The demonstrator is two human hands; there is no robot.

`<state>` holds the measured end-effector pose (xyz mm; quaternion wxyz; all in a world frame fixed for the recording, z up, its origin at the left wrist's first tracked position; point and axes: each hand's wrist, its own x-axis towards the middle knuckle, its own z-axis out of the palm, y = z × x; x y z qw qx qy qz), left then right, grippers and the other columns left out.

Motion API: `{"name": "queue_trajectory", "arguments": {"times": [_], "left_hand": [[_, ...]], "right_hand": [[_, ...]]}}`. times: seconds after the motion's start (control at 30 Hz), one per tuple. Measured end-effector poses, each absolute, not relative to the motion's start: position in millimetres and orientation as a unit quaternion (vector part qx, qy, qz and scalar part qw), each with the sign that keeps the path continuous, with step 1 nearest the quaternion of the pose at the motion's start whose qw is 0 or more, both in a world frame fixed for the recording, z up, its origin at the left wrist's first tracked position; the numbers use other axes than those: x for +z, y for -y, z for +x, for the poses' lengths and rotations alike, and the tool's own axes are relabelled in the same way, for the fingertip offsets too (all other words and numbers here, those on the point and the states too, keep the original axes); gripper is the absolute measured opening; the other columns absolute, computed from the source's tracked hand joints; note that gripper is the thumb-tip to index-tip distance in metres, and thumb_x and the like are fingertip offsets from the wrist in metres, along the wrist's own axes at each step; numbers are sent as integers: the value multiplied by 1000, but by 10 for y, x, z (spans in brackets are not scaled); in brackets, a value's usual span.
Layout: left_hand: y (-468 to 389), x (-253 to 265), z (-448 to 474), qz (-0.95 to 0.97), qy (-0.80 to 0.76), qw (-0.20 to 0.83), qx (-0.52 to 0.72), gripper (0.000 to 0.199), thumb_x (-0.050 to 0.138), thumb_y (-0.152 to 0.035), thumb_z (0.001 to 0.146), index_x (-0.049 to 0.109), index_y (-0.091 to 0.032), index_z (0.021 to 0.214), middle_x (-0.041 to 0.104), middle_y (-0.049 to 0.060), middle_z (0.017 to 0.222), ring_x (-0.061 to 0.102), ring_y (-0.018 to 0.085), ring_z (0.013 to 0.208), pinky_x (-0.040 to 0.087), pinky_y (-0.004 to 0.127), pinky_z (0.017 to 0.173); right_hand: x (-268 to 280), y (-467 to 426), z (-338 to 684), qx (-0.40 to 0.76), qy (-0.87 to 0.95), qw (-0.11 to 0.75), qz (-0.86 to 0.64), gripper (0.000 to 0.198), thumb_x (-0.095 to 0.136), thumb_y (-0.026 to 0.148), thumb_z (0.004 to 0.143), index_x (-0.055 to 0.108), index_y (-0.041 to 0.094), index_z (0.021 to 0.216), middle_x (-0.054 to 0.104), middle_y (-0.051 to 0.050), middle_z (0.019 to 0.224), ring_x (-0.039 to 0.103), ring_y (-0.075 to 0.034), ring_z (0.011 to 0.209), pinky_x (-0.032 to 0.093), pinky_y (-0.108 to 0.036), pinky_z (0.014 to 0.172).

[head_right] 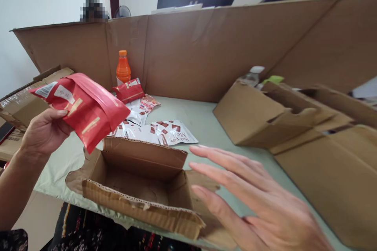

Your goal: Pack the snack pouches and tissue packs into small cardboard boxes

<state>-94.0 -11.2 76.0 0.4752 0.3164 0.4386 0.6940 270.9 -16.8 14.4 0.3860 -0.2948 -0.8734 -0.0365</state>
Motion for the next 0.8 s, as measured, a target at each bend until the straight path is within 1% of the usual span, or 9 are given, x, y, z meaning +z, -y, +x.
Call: {"name": "queue_trajectory", "arguments": {"times": [0.07,0.13,0.2,0.27,0.33,0.47,0.57,0.63,0.8], "left_hand": [[113,839,-815,362,-427,477,677,9,67,-8,58,68,-12,66,73,1,68,66,11,58,57,20,59],[115,894,-717,409,-421,479,652,12,70,-10,55,71,-12,66,72,0,67,65,10,58,55,18,59],[122,931,-646,471,-426,488,599,14,71,-14,57,73,-14,71,71,-1,66,66,12,61,55,20,62],[132,963,-589,547,-438,480,527,11,70,-19,63,72,-16,73,70,0,68,67,16,66,56,26,67],[136,999,-527,630,-454,437,454,7,67,-23,70,68,-17,71,67,-1,68,65,16,67,53,28,66],[123,1087,-354,786,-438,332,283,14,55,-24,77,54,-18,65,56,-2,66,50,12,60,40,25,55],[110,1109,-216,873,-360,268,188,18,48,-15,75,38,-21,61,44,-4,62,39,10,59,33,26,56],[108,1081,-157,900,-335,235,147,21,45,-10,72,30,-22,62,38,-5,61,35,10,58,30,27,56],[104,933,-138,914,-346,202,65,21,45,-8,73,33,-21,63,42,-5,60,37,10,56,29,27,56]], "right_hand": [[196,169,2671,-32,871,390,-297,18,55,29,100,65,29,115,68,-4,126,68,-20,108,52,-34,96],[205,177,2639,-25,869,393,-298,16,56,32,100,65,30,113,70,-4,124,69,-20,107,55,-36,95],[180,192,2618,-17,869,395,-299,16,56,33,100,66,30,113,70,-5,124,70,-22,108,57,-39,93],[135,212,2606,-4,867,397,-301,17,56,33,100,66,30,114,71,-6,125,70,-24,110,58,-41,93],[86,226,2600,16,866,396,-306,18,57,30,100,67,30,114,71,-6,126,69,-25,111,59,-41,92],[15,213,2592,25,867,392,-307,17,61,29,97,70,27,111,74,-7,120,71,-25,108,61,-40,90],[-15,180,2592,27,878,379,-292,16,59,28,98,72,25,108,76,-8,109,72,-24,102,62,-39,89],[-43,166,2604,36,886,365,-284,17,57,26,98,72,24,106,78,-7,103,73,-23,99,62,-39,89],[-173,178,2688,37,873,364,-322,19,58,30,99,74,22,105,79,-7,103,74,-23,100,62,-38,87]]}}
